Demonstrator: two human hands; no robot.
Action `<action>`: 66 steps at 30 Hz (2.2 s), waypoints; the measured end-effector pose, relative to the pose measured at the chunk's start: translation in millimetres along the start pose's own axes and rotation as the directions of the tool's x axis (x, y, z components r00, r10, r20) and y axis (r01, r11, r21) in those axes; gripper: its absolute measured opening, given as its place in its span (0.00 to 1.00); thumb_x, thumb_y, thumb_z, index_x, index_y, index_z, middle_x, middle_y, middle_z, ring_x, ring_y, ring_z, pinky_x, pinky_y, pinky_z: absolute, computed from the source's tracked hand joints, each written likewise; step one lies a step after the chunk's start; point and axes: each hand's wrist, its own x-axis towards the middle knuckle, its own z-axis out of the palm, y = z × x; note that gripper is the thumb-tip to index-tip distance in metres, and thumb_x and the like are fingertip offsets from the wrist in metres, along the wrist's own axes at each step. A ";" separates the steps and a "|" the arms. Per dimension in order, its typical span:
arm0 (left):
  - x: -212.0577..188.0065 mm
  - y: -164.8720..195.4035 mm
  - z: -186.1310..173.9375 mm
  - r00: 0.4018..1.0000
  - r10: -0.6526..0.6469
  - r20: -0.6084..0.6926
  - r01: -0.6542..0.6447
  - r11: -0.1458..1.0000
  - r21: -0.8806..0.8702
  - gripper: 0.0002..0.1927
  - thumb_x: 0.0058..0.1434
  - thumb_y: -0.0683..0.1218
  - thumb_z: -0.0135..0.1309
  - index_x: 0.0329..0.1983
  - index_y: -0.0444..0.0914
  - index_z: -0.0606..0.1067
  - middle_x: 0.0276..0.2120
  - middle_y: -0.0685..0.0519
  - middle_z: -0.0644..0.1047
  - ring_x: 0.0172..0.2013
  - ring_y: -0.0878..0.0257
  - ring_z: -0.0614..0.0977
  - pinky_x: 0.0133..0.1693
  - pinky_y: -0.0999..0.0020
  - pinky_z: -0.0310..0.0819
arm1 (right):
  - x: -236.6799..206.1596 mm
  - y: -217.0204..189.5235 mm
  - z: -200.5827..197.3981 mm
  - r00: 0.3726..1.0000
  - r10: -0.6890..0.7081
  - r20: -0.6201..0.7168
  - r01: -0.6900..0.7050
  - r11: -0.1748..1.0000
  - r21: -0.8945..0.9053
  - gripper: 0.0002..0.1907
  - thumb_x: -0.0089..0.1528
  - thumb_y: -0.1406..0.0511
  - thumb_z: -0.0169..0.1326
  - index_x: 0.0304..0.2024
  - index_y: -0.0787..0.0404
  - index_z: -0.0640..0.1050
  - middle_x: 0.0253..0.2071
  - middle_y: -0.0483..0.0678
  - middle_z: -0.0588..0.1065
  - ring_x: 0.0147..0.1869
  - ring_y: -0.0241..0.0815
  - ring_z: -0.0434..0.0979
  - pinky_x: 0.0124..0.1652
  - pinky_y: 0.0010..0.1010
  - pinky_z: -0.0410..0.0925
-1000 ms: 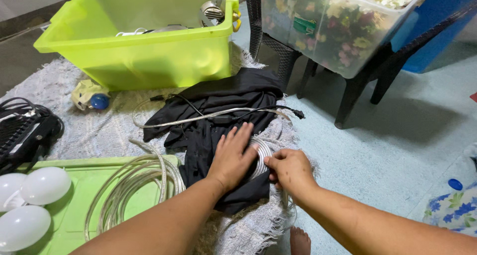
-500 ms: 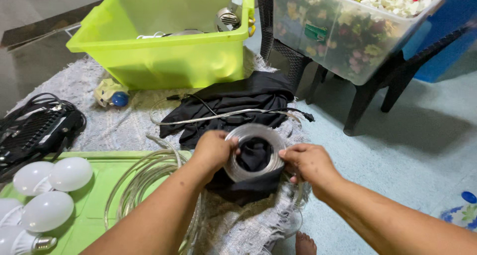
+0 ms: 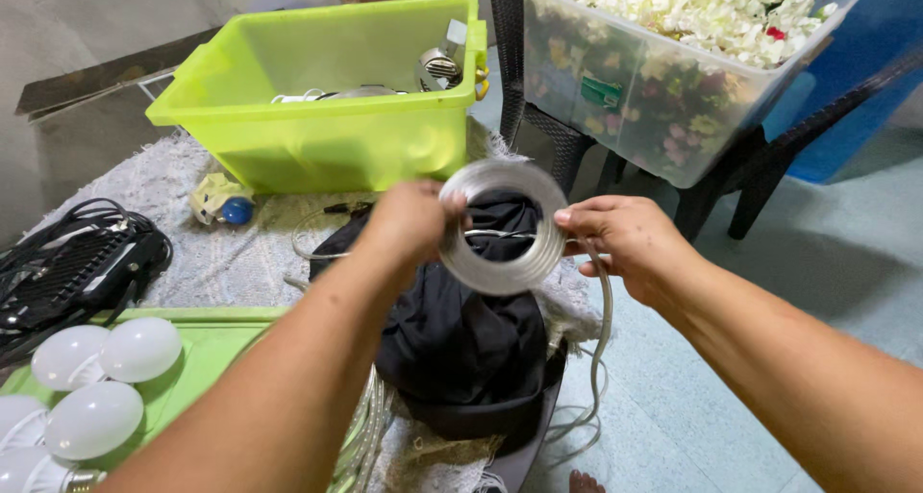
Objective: The person coils a flexible LED neon strip light on a table, secures the coil with a zip tie, and places it into a green storage bin holding other lighting decorations. They then pick up and handle a black fabric item.
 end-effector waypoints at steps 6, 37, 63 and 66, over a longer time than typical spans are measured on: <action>-45.1 -98.2 48.0 0.942 -0.299 -0.151 0.316 0.943 0.106 0.14 0.62 0.50 0.61 0.42 0.35 0.81 0.33 0.47 0.81 0.32 0.53 0.81 0.35 0.57 0.75 | 72.2 56.1 -4.0 0.968 0.130 0.214 -0.049 0.936 -0.348 0.10 0.57 0.63 0.64 0.38 0.62 0.84 0.33 0.49 0.80 0.33 0.40 0.80 0.29 0.33 0.71; -16.9 -120.5 113.7 0.927 0.269 0.263 -0.358 0.413 0.838 0.40 0.67 0.68 0.36 0.76 0.45 0.51 0.76 0.52 0.48 0.74 0.49 0.45 0.68 0.38 0.28 | 38.7 143.0 -11.5 0.980 0.197 0.028 -0.198 0.980 0.031 0.13 0.64 0.65 0.56 0.34 0.72 0.82 0.25 0.51 0.76 0.21 0.40 0.73 0.24 0.30 0.70; 56.5 -89.4 34.0 0.888 0.022 0.460 -0.155 0.955 0.252 0.15 0.56 0.52 0.66 0.40 0.36 0.82 0.34 0.54 0.84 0.36 0.66 0.82 0.42 0.70 0.76 | 60.7 74.3 18.4 0.968 0.040 0.249 0.063 0.918 -0.393 0.11 0.59 0.61 0.61 0.37 0.62 0.85 0.27 0.43 0.78 0.31 0.35 0.75 0.27 0.31 0.69; 69.0 -109.0 20.1 0.864 -0.012 0.504 -0.004 1.000 0.031 0.11 0.59 0.46 0.64 0.38 0.34 0.82 0.32 0.54 0.83 0.34 0.68 0.81 0.40 0.73 0.75 | 57.2 66.0 32.7 0.961 0.028 0.274 0.082 0.921 -0.380 0.11 0.58 0.62 0.62 0.38 0.63 0.86 0.28 0.45 0.79 0.31 0.36 0.75 0.27 0.32 0.68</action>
